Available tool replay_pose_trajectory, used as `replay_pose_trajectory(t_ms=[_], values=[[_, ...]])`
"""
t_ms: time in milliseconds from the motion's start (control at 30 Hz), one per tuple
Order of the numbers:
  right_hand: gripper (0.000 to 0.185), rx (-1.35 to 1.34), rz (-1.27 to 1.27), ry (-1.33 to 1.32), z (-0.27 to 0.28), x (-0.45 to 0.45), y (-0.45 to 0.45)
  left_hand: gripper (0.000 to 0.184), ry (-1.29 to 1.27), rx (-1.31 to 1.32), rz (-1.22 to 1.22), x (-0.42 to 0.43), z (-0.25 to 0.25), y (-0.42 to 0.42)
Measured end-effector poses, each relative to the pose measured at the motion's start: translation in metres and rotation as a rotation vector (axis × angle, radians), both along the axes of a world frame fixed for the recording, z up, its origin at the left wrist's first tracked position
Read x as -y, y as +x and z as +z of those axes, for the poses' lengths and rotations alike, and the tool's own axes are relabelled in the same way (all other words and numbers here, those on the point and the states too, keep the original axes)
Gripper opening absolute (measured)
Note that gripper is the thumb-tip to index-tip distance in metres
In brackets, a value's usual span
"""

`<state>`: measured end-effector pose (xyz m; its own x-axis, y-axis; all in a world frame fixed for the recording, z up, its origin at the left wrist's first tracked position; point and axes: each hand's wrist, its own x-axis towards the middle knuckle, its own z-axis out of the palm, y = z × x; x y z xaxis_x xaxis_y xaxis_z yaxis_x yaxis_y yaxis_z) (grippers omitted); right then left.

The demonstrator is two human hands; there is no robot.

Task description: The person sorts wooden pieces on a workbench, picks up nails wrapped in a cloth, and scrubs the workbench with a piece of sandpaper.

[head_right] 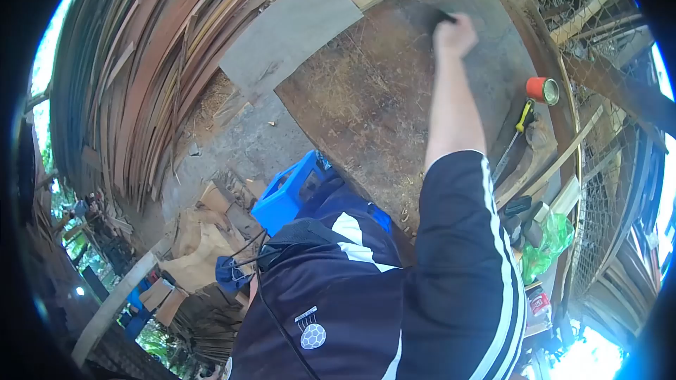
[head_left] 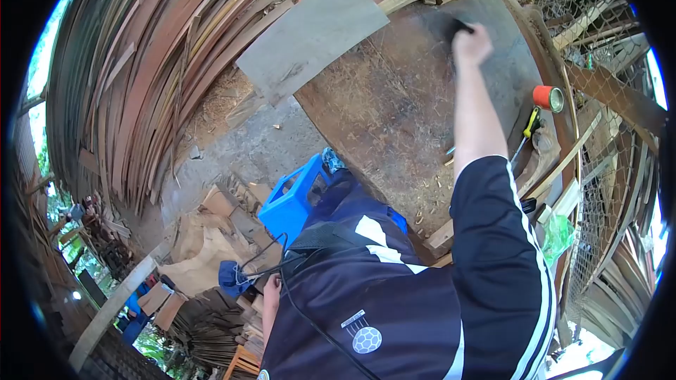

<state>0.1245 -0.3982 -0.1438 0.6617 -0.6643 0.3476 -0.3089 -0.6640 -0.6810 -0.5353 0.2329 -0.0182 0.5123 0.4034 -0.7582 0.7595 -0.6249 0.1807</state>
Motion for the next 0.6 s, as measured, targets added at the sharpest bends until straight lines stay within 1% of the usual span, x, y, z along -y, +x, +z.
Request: replay_pose_trajectory(t_ms=[33, 67, 100, 133, 167, 200, 233, 267, 300, 367, 433, 467, 500, 533, 567, 600], values=[[0.020, 0.027, 0.137, 0.048, -0.004, -0.033, 0.005, 0.023, 0.011, -0.029, -0.002, 0.002, 0.004, 0.006], [0.019, -0.035, 0.206, 0.002, -0.007, -0.067, 0.005, 0.024, 0.022, -0.059, -0.001, 0.005, 0.009, 0.013], [0.020, 0.092, 0.281, 0.150, -0.005, -0.103, -0.003, 0.024, 0.031, -0.084, 0.005, 0.012, 0.012, 0.021], [0.019, 0.112, 0.370, 0.227, 0.003, -0.136, -0.018, 0.026, 0.046, -0.035, 0.027, 0.025, 0.015, 0.033], [0.019, 0.082, 0.378, 0.327, 0.004, -0.174, -0.035, 0.026, -0.003, 0.088, -0.022, 0.027, 0.005, 0.046], [0.022, 0.016, 0.467, 0.289, 0.009, -0.206, -0.053, 0.026, -0.048, 0.207, -0.068, 0.029, -0.007, 0.054], [0.025, 0.006, 0.640, 0.322, -0.013, -0.273, -0.096, 0.026, -0.084, 0.310, -0.102, 0.031, -0.009, 0.049], [0.027, -0.041, 0.787, 0.443, 0.002, -0.302, -0.122, 0.025, -0.143, 0.287, 0.001, 0.039, -0.003, 0.064], [0.027, -0.073, 0.948, 0.475, -0.014, -0.333, -0.147, 0.025, -0.203, 0.267, 0.103, 0.058, 0.018, 0.099], [0.024, -0.335, 1.191, 0.588, -0.004, -0.374, -0.192, 0.025, -0.224, 0.219, 0.182, 0.078, 0.041, 0.135], [0.021, -0.272, 1.138, 0.676, 0.011, -0.377, -0.203, 0.026, -0.151, 0.165, 0.137, 0.084, 0.053, 0.155], [0.020, -0.247, 1.117, 0.719, 0.017, -0.374, -0.205, 0.026, -0.072, 0.157, -0.005, 0.088, 0.065, 0.164], [0.016, -0.256, 0.997, 0.771, 0.027, -0.357, -0.196, 0.026, -0.110, 0.174, 0.102, 0.081, 0.059, 0.151], [0.016, -0.242, 0.891, 0.639, 0.044, -0.331, -0.176, 0.026, -0.152, 0.193, 0.211, 0.072, 0.047, 0.137], [0.021, -0.273, 0.713, 0.584, 0.065, -0.300, -0.157, 0.025, -0.196, 0.216, 0.322, 0.068, 0.037, 0.121], [0.023, -0.255, 0.559, 0.483, 0.065, -0.266, -0.137, 0.024, -0.157, 0.150, 0.323, 0.071, 0.044, 0.124]])
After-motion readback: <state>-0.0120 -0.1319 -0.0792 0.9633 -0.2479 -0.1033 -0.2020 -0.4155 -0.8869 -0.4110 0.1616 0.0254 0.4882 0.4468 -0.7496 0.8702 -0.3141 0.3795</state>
